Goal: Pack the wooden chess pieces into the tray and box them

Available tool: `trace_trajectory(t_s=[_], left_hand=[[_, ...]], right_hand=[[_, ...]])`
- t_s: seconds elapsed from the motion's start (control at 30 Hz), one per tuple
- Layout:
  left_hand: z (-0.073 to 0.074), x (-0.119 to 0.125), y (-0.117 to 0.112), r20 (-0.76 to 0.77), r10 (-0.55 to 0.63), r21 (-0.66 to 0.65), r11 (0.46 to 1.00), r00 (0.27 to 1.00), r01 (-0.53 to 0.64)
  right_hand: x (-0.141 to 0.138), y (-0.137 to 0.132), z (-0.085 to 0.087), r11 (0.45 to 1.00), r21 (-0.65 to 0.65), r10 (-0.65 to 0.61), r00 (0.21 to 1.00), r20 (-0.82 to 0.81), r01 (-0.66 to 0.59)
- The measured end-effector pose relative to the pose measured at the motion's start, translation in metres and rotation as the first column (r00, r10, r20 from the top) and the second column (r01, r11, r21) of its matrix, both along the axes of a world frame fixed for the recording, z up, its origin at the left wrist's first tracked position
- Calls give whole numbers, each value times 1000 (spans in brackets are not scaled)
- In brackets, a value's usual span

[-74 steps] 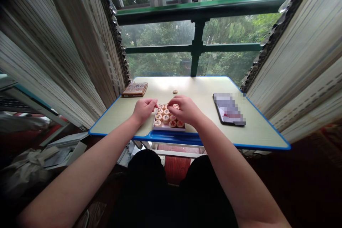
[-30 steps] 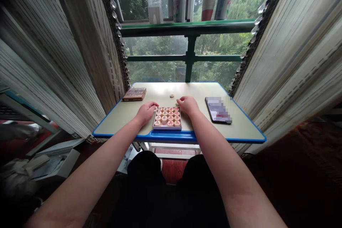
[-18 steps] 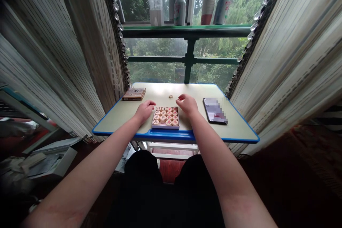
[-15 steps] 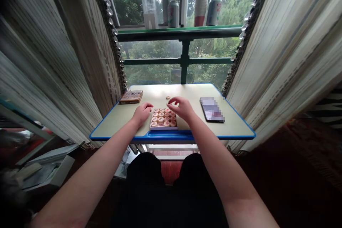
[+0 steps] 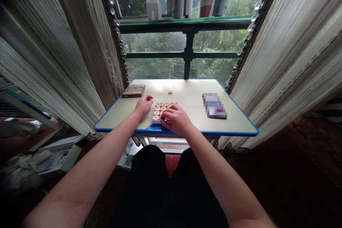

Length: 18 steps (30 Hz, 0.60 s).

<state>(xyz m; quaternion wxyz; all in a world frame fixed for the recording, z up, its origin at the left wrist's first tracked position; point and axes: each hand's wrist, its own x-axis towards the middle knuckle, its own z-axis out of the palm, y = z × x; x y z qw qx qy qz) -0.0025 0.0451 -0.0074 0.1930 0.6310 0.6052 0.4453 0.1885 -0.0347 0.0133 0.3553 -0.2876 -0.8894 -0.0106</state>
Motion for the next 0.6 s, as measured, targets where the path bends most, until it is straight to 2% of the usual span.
trace_trajectory(t_s=[0.17, 0.37, 0.6], left_hand=[[-1, -1, 1, -4, -15, -6, 1000, 1000, 15], [-2, -2, 0, -19, -101, -25, 995, 995, 101], [-1, -1, -2, -24, -115, -18, 993, 993, 114]], right_hand=[[1, -1, -2, 1000, -5, -7, 1000, 13, 7], [2, 3, -5, 1000, 0, 23, 999, -34, -23], [3, 1, -4, 1000, 11, -25, 1000, -9, 25]])
